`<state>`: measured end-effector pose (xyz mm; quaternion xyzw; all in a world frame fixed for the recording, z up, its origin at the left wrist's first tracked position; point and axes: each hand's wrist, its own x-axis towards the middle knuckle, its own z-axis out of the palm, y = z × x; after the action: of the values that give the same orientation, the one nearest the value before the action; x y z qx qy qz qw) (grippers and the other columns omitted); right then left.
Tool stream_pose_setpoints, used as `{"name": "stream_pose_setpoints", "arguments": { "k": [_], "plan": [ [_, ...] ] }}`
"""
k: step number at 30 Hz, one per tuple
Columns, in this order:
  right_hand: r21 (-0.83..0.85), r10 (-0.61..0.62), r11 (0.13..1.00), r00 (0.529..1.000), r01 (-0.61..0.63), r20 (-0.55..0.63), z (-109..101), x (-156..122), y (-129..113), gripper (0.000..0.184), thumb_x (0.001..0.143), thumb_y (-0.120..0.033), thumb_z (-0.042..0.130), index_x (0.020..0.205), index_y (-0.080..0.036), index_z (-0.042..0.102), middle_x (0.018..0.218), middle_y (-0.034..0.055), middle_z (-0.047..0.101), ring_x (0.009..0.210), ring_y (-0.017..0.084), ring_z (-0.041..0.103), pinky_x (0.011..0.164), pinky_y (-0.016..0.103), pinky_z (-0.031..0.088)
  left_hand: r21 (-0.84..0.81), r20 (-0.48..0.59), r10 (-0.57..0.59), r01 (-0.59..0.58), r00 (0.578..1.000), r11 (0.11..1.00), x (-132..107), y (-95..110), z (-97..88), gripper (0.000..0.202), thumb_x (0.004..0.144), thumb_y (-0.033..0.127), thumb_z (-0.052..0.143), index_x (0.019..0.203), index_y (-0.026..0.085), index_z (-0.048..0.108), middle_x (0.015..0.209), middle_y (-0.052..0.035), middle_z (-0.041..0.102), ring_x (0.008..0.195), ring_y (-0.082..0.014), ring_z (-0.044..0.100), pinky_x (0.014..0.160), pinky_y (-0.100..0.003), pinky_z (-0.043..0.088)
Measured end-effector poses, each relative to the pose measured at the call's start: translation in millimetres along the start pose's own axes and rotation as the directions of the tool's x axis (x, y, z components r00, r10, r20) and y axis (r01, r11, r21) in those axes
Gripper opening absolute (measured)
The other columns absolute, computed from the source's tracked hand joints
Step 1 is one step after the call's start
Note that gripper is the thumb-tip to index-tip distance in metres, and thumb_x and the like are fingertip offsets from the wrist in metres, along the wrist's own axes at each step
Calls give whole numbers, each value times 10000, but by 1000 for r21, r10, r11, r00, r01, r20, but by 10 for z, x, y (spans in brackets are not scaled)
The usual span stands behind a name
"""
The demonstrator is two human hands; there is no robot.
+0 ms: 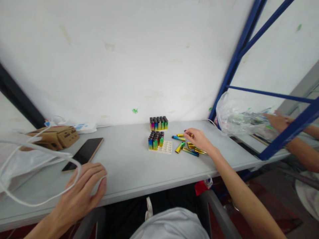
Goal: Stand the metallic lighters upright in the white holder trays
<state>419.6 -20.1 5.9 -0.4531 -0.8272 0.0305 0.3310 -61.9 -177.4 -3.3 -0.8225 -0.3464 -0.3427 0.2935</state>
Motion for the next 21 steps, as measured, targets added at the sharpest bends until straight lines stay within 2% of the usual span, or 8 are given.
{"name": "stream_pose_setpoints", "arguments": {
  "k": [2, 6, 8, 10, 12, 14, 18, 21],
  "plan": [
    [-30, -32, 999, 998, 34, 62, 53, 117, 35, 249, 1055, -349, 562, 983, -175, 724, 957, 97, 749, 810, 209, 667, 797, 322, 497, -41, -68, 16, -19, 998, 999, 237, 20, 151, 223, 957, 72, 599, 1094, 246, 622, 962, -61, 727, 912, -275, 728, 843, -460, 595],
    [-96, -46, 993, 977, 67, 207, 202, 360, 71, 176, 1023, -302, 642, 1035, -160, 747, 1013, 107, 747, 909, 225, 689, 878, 329, 511, -50, -131, 104, -111, 986, 993, 723, 76, 622, 224, 934, 45, 612, 1067, 225, 631, 936, -56, 727, 915, -251, 718, 860, -399, 571],
    [-164, -31, 983, 963, 77, 269, 281, 430, 55, 181, 1002, -301, 689, 1075, -153, 763, 1055, 124, 748, 981, 245, 695, 929, 336, 507, -46, -129, 107, -114, 986, 992, 822, 96, 799, 219, 945, 47, 607, 1074, 223, 626, 942, -59, 725, 926, -248, 713, 870, -391, 560],
    [-234, -2, 969, 949, 79, 315, 350, 456, 27, 212, 996, -308, 706, 1118, -148, 774, 1092, 144, 747, 1040, 264, 695, 965, 341, 498, -40, -117, 104, -109, 988, 993, 809, 105, 869, 221, 948, 44, 603, 1083, 218, 624, 944, -65, 725, 937, -251, 709, 884, -394, 552],
    [-271, 25, 960, 943, 70, 332, 406, 448, 4, 235, 1010, -316, 688, 1148, -151, 782, 1112, 152, 747, 1047, 268, 699, 970, 337, 494, -34, -91, 108, -112, 990, 993, 722, 106, 831, 237, 940, 32, 595, 1083, 217, 630, 943, -66, 729, 937, -253, 711, 885, -395, 548],
    [-261, 27, 964, 948, 59, 316, 445, 423, -1, 230, 1016, -314, 678, 1141, -161, 796, 1083, 144, 750, 1017, 264, 705, 955, 334, 497, -22, -62, 111, -112, 992, 993, 600, 111, 715, 248, 935, 28, 586, 1081, 221, 636, 944, -63, 734, 932, -254, 717, 883, -398, 552],
    [-131, -53, 987, 966, 89, 254, 464, 381, 20, 185, 995, -288, 706, 1096, -179, 816, 1028, 118, 738, 965, 254, 700, 940, 347, 510, 23, -48, 19, -18, 999, 1000, 340, 198, 390, 211, 954, 54, 603, 1079, 223, 619, 931, -61, 733, 915, -261, 724, 890, -431, 574],
    [-28, -82, 996, 985, 87, 154, 420, 380, 9, 181, 998, -269, 692, 1126, -190, 792, 1062, 105, 714, 961, 234, 687, 965, 370, 521, -63, -6, 51, -51, 999, 997, 218, 332, 157, 240, 945, 56, 629, 1096, 242, 622, 973, -52, 746, 931, -254, 732, 945, -472, 589]
  ]
}}
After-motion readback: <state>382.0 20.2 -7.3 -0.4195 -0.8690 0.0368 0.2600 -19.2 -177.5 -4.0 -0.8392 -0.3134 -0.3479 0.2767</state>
